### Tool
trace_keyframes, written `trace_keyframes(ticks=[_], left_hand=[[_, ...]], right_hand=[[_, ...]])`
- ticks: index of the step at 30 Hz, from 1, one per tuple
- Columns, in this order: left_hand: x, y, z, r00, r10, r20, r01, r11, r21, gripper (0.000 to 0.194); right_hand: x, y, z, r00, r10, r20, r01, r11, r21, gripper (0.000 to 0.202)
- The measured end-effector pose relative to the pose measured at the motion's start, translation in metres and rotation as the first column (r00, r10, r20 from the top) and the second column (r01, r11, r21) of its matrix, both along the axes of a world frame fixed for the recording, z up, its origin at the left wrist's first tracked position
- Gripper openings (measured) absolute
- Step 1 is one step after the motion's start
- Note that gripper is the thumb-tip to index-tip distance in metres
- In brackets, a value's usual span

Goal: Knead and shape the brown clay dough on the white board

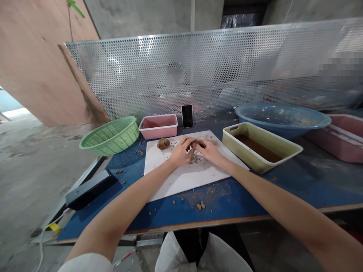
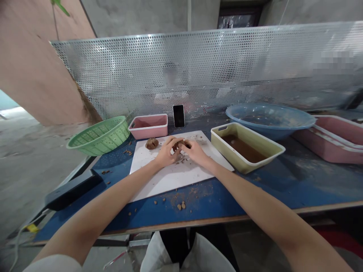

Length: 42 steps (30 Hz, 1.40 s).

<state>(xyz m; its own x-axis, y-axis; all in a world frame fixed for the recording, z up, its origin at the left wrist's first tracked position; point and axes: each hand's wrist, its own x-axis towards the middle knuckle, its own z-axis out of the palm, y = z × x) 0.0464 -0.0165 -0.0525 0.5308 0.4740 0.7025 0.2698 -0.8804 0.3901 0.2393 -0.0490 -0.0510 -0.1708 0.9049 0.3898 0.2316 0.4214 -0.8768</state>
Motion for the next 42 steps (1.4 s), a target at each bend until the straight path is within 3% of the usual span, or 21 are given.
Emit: trace_keyframes(ticks=[7, 11, 21, 28, 31, 38, 42], left_hand=[[0.002, 0.002, -0.001, 0.994, 0.092, 0.063, -0.088, 0.993, -0.074, 0.030], [0.003, 0.004, -0.003, 0.990, 0.125, 0.063, -0.118, 0.987, -0.108, 0.032], [0.002, 0.007, -0.004, 0.995, 0.093, 0.044, -0.087, 0.989, -0.119, 0.033], [0.003, 0.017, -0.008, 0.980, 0.044, 0.192, -0.028, 0.996, -0.084, 0.024], [0.003, 0.017, -0.007, 0.977, 0.077, 0.197, -0.063, 0.995, -0.079, 0.022], [0.005, 0.012, -0.007, 0.980, 0.158, 0.124, -0.125, 0.964, -0.235, 0.031], [0.005, 0.014, -0.009, 0.986, 0.137, 0.100, -0.116, 0.974, -0.196, 0.044]], right_hand=[[0.000, 0.006, -0.007, 0.994, -0.109, 0.003, 0.109, 0.994, -0.021, 0.042], [0.001, 0.007, -0.006, 0.991, -0.135, 0.015, 0.136, 0.991, -0.022, 0.044], [0.004, 0.005, -0.003, 0.985, -0.172, -0.012, 0.172, 0.985, -0.023, 0.052], [0.003, 0.007, -0.005, 0.983, -0.183, 0.005, 0.183, 0.983, 0.001, 0.047], [0.003, 0.007, -0.006, 0.982, -0.186, 0.022, 0.186, 0.983, 0.009, 0.045], [0.003, 0.008, -0.006, 0.985, -0.171, -0.011, 0.170, 0.985, -0.018, 0.038], [0.003, 0.006, -0.003, 0.985, -0.169, -0.011, 0.169, 0.986, -0.003, 0.036]])
